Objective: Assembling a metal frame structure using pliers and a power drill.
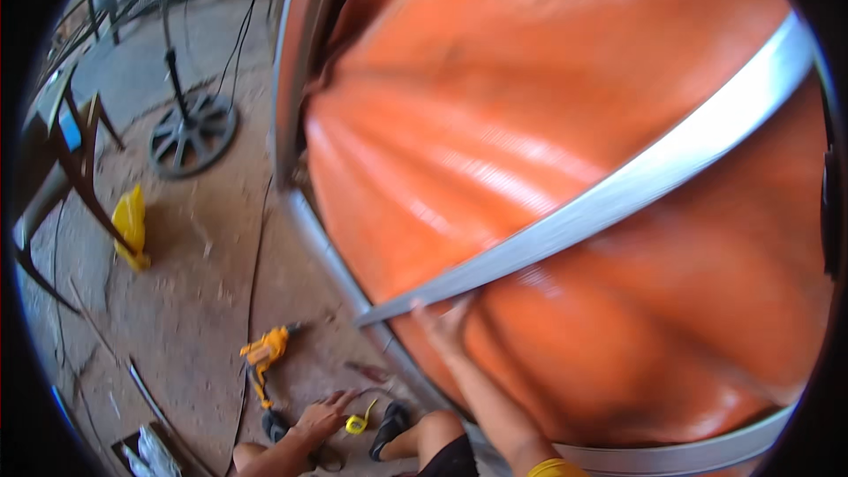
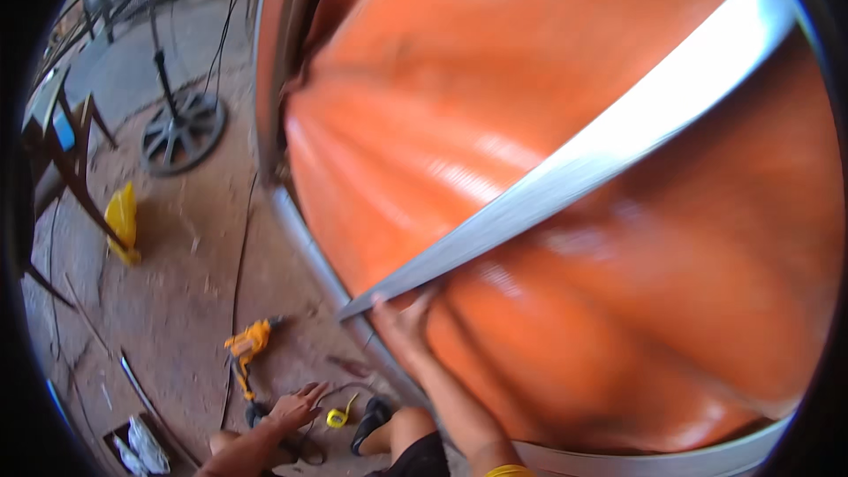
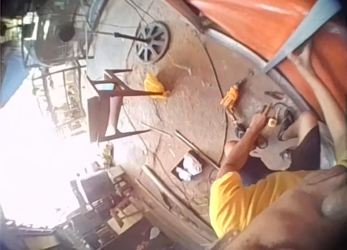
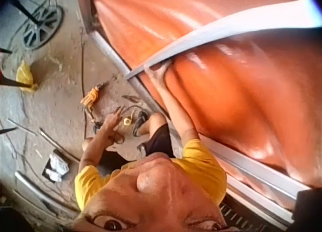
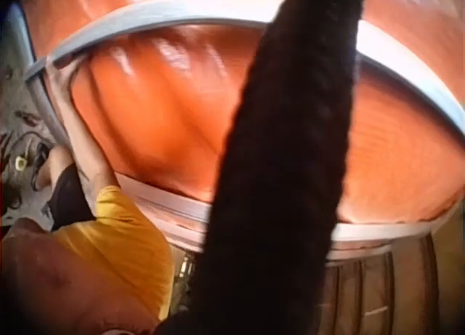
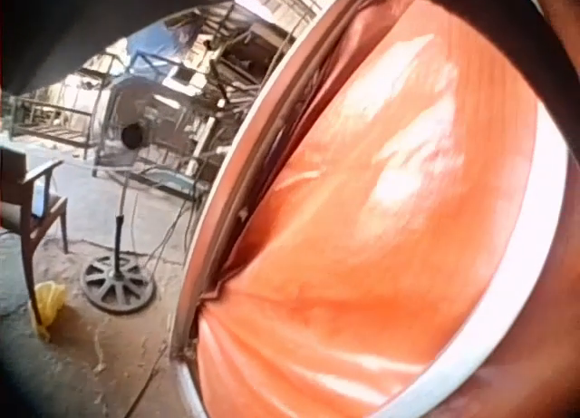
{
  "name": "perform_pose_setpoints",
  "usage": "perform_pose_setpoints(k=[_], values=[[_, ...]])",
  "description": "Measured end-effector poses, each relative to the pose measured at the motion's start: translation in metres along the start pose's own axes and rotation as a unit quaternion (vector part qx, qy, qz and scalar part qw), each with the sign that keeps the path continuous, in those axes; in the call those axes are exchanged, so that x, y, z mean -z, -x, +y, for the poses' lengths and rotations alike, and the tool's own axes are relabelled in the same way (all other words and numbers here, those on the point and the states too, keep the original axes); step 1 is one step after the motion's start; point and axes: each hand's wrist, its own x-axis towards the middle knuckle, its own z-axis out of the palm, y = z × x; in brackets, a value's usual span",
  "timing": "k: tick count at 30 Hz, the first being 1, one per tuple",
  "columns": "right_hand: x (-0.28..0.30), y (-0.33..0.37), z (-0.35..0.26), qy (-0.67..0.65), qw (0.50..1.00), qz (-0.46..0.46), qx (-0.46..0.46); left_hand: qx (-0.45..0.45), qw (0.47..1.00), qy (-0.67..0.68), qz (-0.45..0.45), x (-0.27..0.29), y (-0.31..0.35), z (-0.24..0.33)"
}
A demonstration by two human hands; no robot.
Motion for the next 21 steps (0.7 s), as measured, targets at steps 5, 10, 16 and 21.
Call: perform_pose_setpoints(k=[5, 10, 16, 21], values=[[0.069, 0.023, -0.075, 0.052, 0.995, -0.079, -0.019, 0.207, 0.97, 0.126, -0.034, -0.129, 0.013, -0.072], [0.182, -0.013, -0.265, 0.087, 0.976, 0.064, 0.188, 0.008, 0.964, 0.258, 0.07, 0.016, 0.048, 0.128], [0.26, -0.123, -0.502, -0.037, 0.919, 0.249, 0.302, -0.208, 0.844, 0.381, 0.314, 0.223, -0.024, 0.31], [0.285, -0.185, -0.589, -0.145, 0.932, 0.213, 0.254, -0.267, 0.807, 0.249, 0.464, 0.374, -0.042, 0.44]])
